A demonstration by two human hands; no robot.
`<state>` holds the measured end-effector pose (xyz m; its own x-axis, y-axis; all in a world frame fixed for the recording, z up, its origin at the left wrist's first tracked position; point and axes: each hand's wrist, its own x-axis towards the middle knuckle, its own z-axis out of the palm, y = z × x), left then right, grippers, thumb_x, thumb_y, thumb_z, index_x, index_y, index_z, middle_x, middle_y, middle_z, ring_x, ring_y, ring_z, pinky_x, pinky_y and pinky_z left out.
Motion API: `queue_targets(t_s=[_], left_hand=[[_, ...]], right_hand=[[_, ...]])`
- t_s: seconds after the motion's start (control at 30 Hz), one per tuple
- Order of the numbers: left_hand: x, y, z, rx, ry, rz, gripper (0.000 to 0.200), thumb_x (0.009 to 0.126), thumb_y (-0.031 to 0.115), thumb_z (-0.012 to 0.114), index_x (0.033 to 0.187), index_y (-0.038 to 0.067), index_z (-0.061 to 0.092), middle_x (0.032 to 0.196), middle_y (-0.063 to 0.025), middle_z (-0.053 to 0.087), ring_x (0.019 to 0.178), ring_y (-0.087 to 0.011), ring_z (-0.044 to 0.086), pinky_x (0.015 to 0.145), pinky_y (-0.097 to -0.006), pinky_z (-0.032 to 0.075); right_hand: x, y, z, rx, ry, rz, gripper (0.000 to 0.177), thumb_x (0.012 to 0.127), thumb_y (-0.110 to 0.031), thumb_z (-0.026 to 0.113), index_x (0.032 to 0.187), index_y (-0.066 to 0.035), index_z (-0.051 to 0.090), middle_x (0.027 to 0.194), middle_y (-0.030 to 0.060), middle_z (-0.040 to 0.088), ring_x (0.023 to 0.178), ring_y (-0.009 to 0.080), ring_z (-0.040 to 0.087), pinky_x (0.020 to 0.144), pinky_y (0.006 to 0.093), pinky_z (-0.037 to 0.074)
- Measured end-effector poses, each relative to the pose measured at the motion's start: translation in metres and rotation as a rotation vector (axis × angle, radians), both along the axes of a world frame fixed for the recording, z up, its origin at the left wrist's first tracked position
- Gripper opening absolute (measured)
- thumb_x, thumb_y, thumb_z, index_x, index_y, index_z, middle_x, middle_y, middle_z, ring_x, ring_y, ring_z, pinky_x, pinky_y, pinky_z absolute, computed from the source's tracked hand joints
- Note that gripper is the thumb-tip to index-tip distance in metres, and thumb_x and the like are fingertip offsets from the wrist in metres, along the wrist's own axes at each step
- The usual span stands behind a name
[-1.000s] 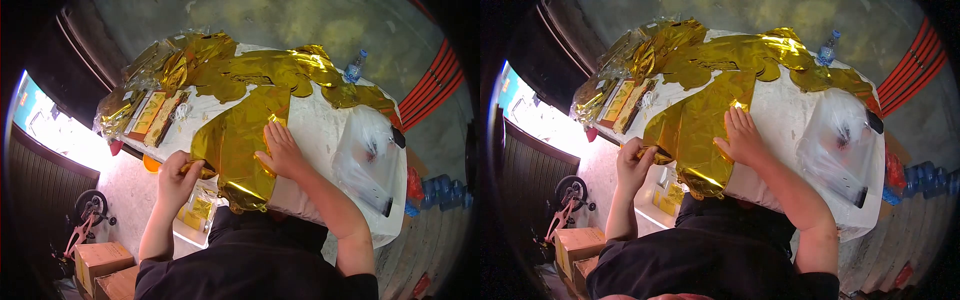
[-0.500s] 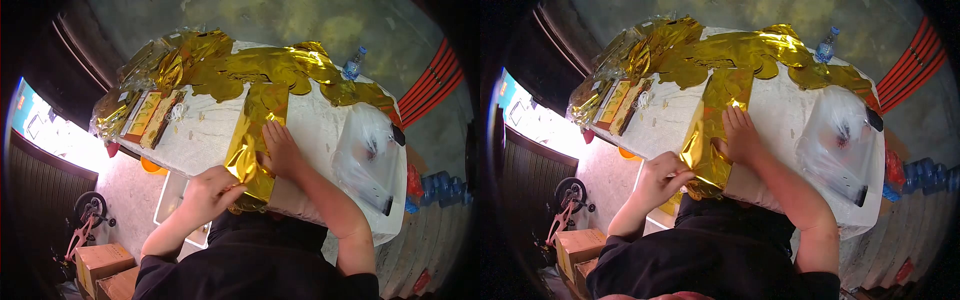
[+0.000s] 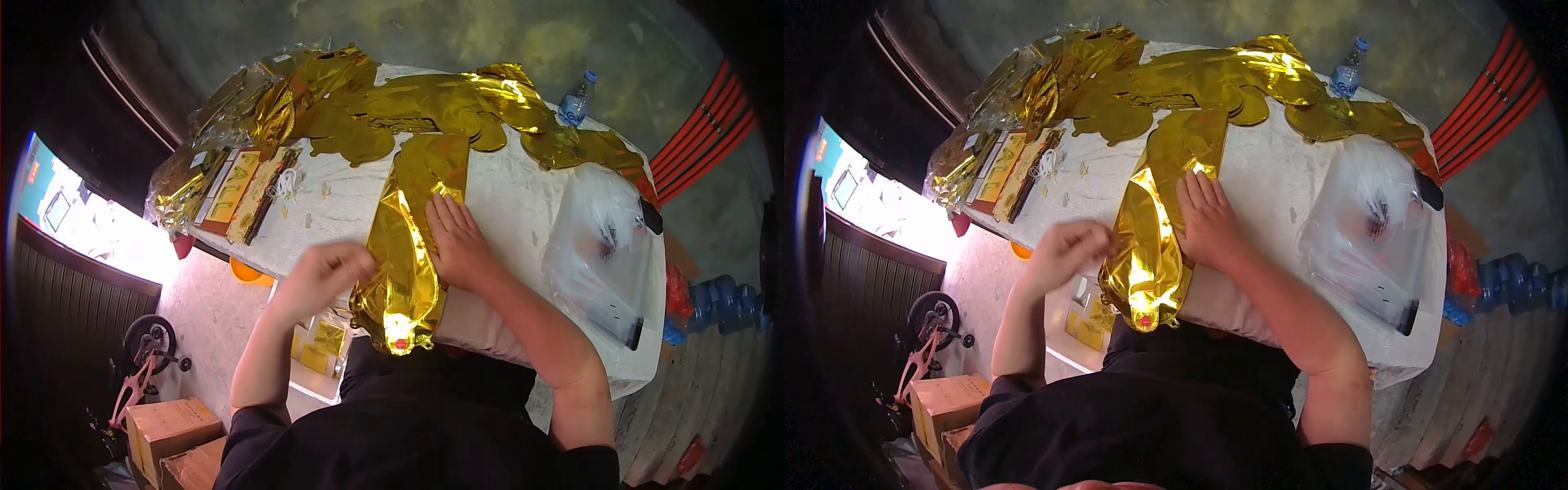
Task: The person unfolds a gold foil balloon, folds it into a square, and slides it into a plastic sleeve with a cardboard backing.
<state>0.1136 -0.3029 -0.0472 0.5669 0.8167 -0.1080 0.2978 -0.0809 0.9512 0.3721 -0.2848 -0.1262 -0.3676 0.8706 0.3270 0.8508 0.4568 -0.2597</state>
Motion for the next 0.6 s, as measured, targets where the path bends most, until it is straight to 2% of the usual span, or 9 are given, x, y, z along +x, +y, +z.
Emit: queue_targets(t_s=[0.03, 0.1, 0.13, 0.2, 0.23, 0.43, 0.6], left_hand=[[0.000, 0.007, -0.007, 0.003, 0.003, -0.002, 0.024, 0.088, 0.020, 0.063, 0.102, 0.001, 0.063, 0.100, -0.0133, 0.064, 0.086, -0.0295, 0.063, 0.076, -0.0343, 0.051], [0.003, 0.018, -0.016, 0.557, 0.314, 0.194, 0.029, 0.087, 0.015, 0.063, 0.111, -0.001, 0.059, 0.118, -0.0172, 0.058, 0.106, -0.0326, 0.058, 0.089, -0.0380, 0.048], [0.005, 0.022, -0.022, 0.564, 0.313, 0.192, 0.029, 0.087, 0.015, 0.063, 0.111, -0.001, 0.059, 0.118, -0.0172, 0.058, 0.106, -0.0326, 0.058, 0.089, -0.0380, 0.048], [0.011, 0.025, -0.033, 0.799, 0.330, 0.014, 0.041, 0.084, 0.012, 0.064, 0.122, 0.000, 0.054, 0.133, -0.0188, 0.049, 0.126, -0.0336, 0.044, 0.103, -0.0406, 0.038], [0.011, 0.026, -0.037, 0.723, 0.341, -0.049, 0.052, 0.085, 0.016, 0.063, 0.133, 0.003, 0.046, 0.140, -0.0174, 0.043, 0.135, -0.0343, 0.033, 0.111, -0.0434, 0.026], [0.022, 0.024, -0.032, 0.808, 0.590, -0.200, 0.060, 0.089, 0.032, 0.058, 0.141, 0.010, 0.038, 0.148, -0.0132, 0.033, 0.139, -0.0320, 0.026, 0.113, -0.0494, 0.019], [0.022, 0.027, -0.032, 0.784, 0.614, -0.223, 0.061, 0.088, 0.036, 0.058, 0.141, 0.012, 0.038, 0.147, -0.0135, 0.033, 0.139, -0.0310, 0.026, 0.112, -0.0506, 0.019]], right_hand=[[0.000, -0.002, 0.006, -0.057, -0.040, -0.005, 0.070, 0.084, -0.027, 0.058, 0.140, 0.006, 0.030, 0.147, 0.0236, 0.028, 0.139, 0.0346, 0.023, 0.115, 0.0435, 0.015], [0.001, -0.002, 0.010, -0.108, -0.079, -0.014, 0.070, 0.085, -0.025, 0.056, 0.142, 0.005, 0.027, 0.149, 0.0229, 0.025, 0.140, 0.0339, 0.021, 0.115, 0.0421, 0.015], [0.001, -0.002, 0.010, -0.102, -0.064, -0.008, 0.070, 0.085, -0.025, 0.055, 0.142, 0.005, 0.027, 0.149, 0.0231, 0.025, 0.140, 0.0341, 0.021, 0.115, 0.0422, 0.015], [0.001, -0.001, 0.008, -0.100, -0.049, 0.000, 0.069, 0.085, -0.025, 0.055, 0.141, 0.005, 0.027, 0.148, 0.0233, 0.026, 0.139, 0.0342, 0.022, 0.115, 0.0423, 0.015], [0.001, -0.001, 0.007, -0.092, -0.059, -0.002, 0.069, 0.085, -0.024, 0.054, 0.141, 0.005, 0.027, 0.148, 0.0233, 0.026, 0.139, 0.0343, 0.022, 0.115, 0.0424, 0.015], [0.001, 0.001, 0.004, -0.081, -0.093, -0.010, 0.067, 0.086, -0.023, 0.051, 0.142, 0.005, 0.026, 0.148, 0.0230, 0.026, 0.140, 0.0342, 0.021, 0.115, 0.0426, 0.014], [0.002, 0.000, 0.001, -0.071, -0.079, -0.009, 0.065, 0.087, -0.022, 0.049, 0.142, 0.004, 0.026, 0.149, 0.0221, 0.026, 0.140, 0.0335, 0.021, 0.115, 0.0421, 0.014]])
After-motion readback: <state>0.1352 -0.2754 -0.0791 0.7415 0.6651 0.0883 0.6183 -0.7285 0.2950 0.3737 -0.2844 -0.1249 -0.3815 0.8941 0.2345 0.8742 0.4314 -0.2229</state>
